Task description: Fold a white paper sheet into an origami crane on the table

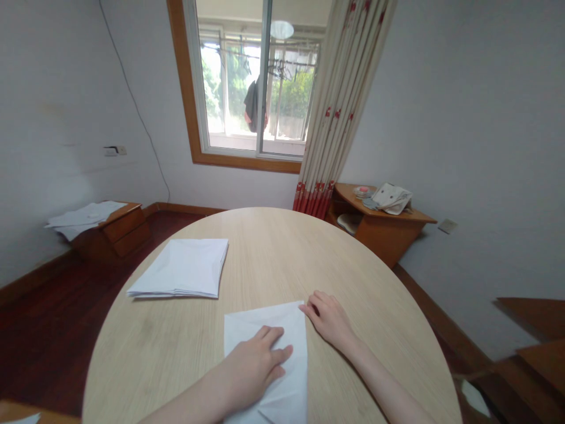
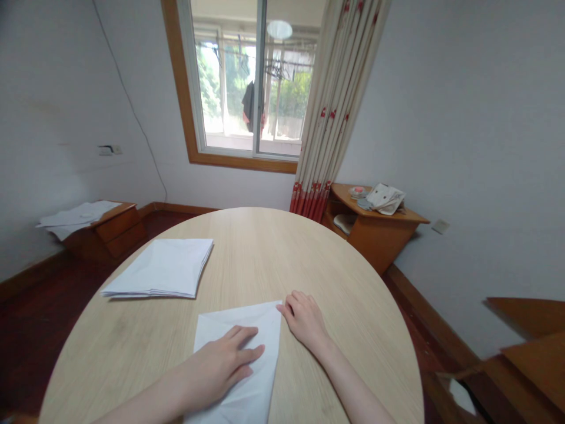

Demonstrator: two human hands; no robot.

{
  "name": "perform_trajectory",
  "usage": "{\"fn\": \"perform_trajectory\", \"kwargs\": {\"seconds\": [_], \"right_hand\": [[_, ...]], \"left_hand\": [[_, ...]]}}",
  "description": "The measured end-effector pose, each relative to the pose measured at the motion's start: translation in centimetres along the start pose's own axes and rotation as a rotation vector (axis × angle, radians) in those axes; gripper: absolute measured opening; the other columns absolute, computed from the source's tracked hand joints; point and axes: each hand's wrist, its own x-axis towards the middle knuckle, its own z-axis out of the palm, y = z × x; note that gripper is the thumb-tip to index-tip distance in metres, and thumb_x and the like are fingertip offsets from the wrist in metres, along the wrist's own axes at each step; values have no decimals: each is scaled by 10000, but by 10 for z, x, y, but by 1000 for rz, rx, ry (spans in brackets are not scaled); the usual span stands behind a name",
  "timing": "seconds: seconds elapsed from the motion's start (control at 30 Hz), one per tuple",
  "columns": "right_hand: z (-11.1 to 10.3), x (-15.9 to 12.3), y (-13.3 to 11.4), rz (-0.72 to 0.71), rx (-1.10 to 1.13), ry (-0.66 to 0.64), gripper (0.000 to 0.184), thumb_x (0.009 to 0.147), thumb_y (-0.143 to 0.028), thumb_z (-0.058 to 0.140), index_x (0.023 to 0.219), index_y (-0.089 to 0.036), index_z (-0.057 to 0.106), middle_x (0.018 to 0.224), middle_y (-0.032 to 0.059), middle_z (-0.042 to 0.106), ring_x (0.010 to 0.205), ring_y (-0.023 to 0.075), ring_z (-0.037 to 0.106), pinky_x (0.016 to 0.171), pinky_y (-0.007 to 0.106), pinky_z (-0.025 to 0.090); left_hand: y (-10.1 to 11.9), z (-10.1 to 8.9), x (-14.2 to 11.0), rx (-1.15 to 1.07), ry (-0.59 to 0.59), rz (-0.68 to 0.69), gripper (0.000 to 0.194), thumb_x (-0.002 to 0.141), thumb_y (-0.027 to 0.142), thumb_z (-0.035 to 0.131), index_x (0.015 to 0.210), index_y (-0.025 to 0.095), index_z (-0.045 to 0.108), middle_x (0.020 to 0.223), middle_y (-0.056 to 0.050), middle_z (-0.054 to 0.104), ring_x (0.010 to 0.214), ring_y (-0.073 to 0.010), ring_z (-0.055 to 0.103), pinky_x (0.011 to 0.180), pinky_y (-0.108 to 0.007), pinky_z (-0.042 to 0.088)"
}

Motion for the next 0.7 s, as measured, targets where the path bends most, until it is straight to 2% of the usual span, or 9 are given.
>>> {"fn": "perform_trajectory", "kwargs": {"seconds": [0.3, 0.7], "right_hand": [[5, 7, -1, 91, -44, 31, 304, 970, -314, 431, 707, -203, 536, 766, 29, 601, 690, 176, 593, 626, 270, 383], [5, 7, -5, 94, -86, 48, 350, 999, -335, 348, 750, -203, 554, 790, 46, 603, 691, 192, 579, 634, 297, 374]], "left_hand": [[0, 0, 0, 10, 0, 4, 404, 941, 203, 493, 1344, 223, 517, 1370, -139, 477, 1260, -312, 438, 972, -479, 471], [-1, 1, 1, 15, 18, 8, 406, 933, 208, 499, 1336, 255, 521, 1371, -129, 486, 1246, -323, 457, 921, -496, 500]]}}
